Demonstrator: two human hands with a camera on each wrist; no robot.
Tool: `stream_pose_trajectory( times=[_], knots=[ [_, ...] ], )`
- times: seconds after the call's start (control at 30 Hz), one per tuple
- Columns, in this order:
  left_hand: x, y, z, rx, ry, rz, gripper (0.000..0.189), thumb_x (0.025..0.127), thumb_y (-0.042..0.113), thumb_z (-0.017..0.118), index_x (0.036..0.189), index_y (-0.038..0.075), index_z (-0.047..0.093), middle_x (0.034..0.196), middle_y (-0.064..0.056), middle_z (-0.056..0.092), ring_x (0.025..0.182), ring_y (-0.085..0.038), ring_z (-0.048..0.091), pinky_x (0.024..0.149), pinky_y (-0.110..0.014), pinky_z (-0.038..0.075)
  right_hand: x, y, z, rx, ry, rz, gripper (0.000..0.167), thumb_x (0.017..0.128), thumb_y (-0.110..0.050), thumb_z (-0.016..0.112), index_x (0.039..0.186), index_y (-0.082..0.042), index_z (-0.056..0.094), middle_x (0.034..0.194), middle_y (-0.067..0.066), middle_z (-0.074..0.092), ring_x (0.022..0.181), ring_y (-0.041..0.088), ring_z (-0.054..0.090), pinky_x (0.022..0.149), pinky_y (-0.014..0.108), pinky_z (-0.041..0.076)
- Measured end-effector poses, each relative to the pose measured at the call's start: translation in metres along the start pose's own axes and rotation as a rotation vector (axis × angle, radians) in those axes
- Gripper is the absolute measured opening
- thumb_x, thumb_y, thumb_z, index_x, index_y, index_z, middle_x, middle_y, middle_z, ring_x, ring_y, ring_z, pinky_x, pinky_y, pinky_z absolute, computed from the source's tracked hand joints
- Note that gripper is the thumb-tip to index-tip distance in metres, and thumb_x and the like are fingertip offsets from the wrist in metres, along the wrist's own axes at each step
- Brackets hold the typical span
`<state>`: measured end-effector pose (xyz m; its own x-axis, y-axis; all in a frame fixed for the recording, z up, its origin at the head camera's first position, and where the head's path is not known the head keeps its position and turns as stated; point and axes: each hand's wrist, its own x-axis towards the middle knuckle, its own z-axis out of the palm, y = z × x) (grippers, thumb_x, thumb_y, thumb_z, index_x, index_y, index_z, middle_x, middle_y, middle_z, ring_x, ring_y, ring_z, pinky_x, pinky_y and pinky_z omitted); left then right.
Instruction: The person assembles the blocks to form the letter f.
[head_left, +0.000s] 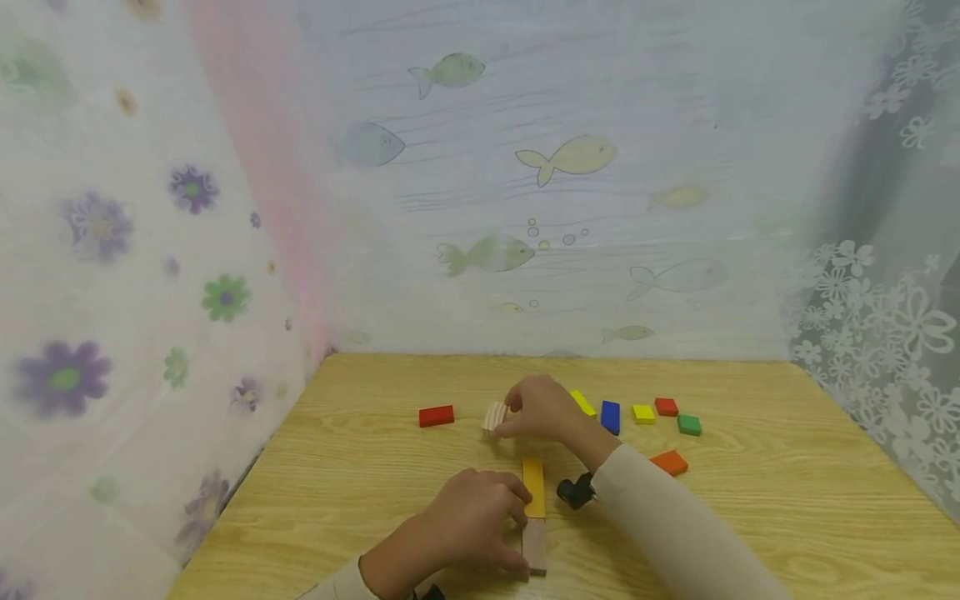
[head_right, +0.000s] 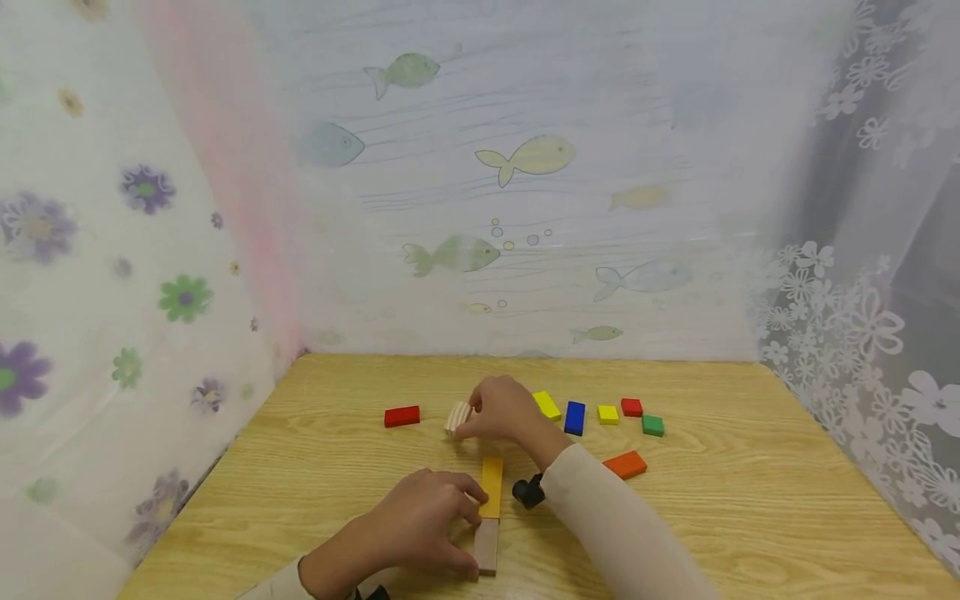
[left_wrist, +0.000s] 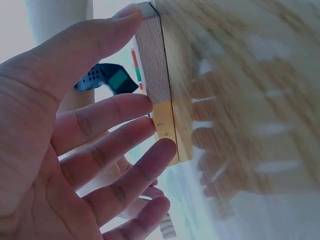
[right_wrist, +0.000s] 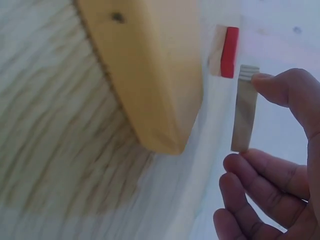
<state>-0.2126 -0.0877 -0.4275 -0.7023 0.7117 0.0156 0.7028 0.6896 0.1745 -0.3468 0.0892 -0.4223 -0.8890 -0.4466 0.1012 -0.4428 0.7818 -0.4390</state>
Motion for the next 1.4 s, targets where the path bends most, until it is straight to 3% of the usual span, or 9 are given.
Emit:
stream_pose_trajectory(
  times=[0.17,0.43,0.83,1.17,1.4],
  knots=[
    [0.000,-0.001,0.001,-0.002,-0.006,0.003,0.034,0.070,0.063,0.089,0.088,0.034,0.080,0.124,0.021,0.068,0.113,-0.001,0.063,0.077,-0.030,0.049,-0.011,0.005,-0.003,0.034,0.017,0.004,0.045,0.075,-0.049,0.089,0.105,-0.017,0.080,0.104,-0.001,0.076,0.093,0.015,0.069,0.080,0.036,0.059],
    [0.001,-0.001,0.001,-0.003,-0.014,-0.006,0.035,0.070,0.064,0.089,0.087,0.035,0.080,0.123,0.021,0.068,0.114,-0.002,0.063,0.079,-0.031,0.051,-0.027,0.016,-0.005,0.177,0.024,0.022,0.049,0.077,-0.040,0.089,0.116,-0.013,0.076,0.107,0.001,0.075,0.095,0.016,0.071,0.077,0.033,0.060],
    [0.000,0.001,-0.001,0.011,-0.018,-0.014,0.035,0.069,0.064,0.089,0.087,0.035,0.080,0.123,0.022,0.068,0.113,-0.002,0.064,0.079,-0.033,0.051,-0.044,0.030,-0.001,0.282,0.005,0.084,0.048,0.075,-0.041,0.092,0.114,-0.018,0.077,0.107,-0.003,0.075,0.096,0.016,0.073,0.077,0.034,0.061],
    [-0.001,0.002,-0.002,0.020,-0.016,-0.016,0.033,0.070,0.063,0.089,0.085,0.035,0.080,0.123,0.021,0.069,0.112,-0.003,0.065,0.080,-0.033,0.052,-0.050,0.039,0.001,0.314,0.002,0.058,0.048,0.074,-0.041,0.092,0.114,-0.019,0.078,0.107,-0.003,0.075,0.095,0.016,0.074,0.075,0.032,0.060],
    [-0.001,0.004,-0.004,0.022,-0.027,-0.022,0.036,0.069,0.065,0.088,0.088,0.035,0.081,0.125,0.023,0.068,0.114,-0.003,0.064,0.084,-0.039,0.054,-0.054,0.047,0.003,0.335,0.004,0.094,0.050,0.075,-0.040,0.093,0.116,-0.018,0.076,0.107,-0.003,0.074,0.095,0.015,0.074,0.075,0.031,0.060]
  ],
)
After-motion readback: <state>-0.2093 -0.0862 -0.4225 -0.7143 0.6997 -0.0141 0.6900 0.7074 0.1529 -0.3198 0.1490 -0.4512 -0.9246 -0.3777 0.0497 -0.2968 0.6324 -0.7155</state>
